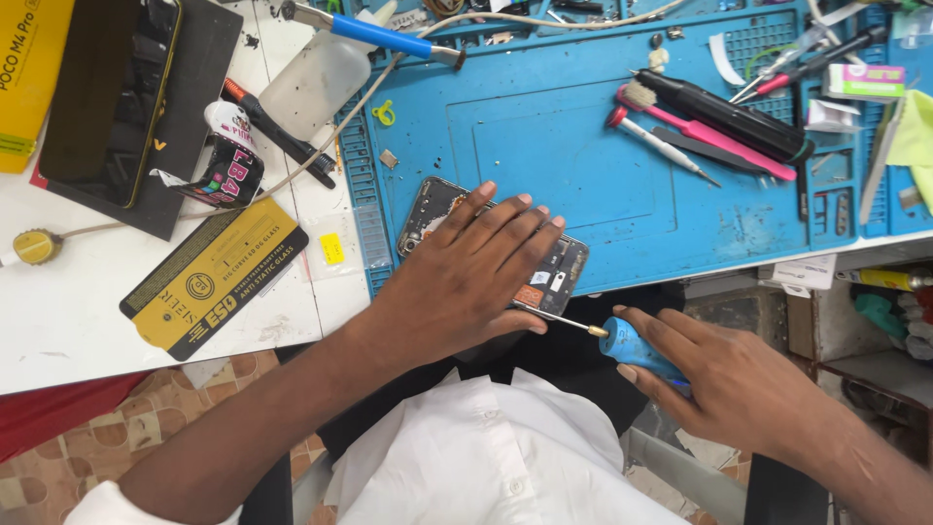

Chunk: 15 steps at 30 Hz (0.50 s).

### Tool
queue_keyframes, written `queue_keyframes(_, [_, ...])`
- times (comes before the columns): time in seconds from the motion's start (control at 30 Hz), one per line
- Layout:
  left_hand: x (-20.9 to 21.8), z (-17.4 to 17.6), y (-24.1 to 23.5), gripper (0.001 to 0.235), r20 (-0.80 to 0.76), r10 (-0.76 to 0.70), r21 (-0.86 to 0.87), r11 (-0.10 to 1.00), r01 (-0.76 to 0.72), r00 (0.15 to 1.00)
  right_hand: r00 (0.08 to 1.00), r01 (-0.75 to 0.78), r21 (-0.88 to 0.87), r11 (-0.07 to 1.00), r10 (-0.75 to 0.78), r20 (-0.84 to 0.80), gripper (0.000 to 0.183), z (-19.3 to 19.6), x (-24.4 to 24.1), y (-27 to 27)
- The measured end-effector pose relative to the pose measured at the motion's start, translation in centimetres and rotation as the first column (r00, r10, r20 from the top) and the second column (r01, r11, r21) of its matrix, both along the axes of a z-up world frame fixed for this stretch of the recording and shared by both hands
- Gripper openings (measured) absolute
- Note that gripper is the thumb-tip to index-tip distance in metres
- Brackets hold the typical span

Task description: The person uses a screwdriver to remove screws from a disassembled mobile phone. They then retrieve a tube of adhesive from a drawer and apply it to the phone's internal frame. Finally, they use tweezers to adjust internal components.

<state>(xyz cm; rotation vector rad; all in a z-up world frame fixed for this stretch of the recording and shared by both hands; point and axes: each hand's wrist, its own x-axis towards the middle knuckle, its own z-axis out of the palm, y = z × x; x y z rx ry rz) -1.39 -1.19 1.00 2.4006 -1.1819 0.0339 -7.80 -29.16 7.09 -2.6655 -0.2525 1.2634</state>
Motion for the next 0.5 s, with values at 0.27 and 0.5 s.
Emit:
queue_keyframes(0.27, [0.9, -0.3, 2.8, 0.089, -0.021, -0.001, 0.048, 0.999, 0.002, 1.000, 0.985, 0.014, -0.087, 0.996, -0.029, -0.170, 0.077, -0.8, 0.7, 0.8])
queue_keyframes(0.5, [1.0, -0.6, 2.7, 0.086, -0.071, 0.002, 0.009, 1.000, -0.001, 0.997, 0.988, 0.043, 0.010, 0.999, -0.041, -0.147, 0.075, -0.6, 1.2, 1.5])
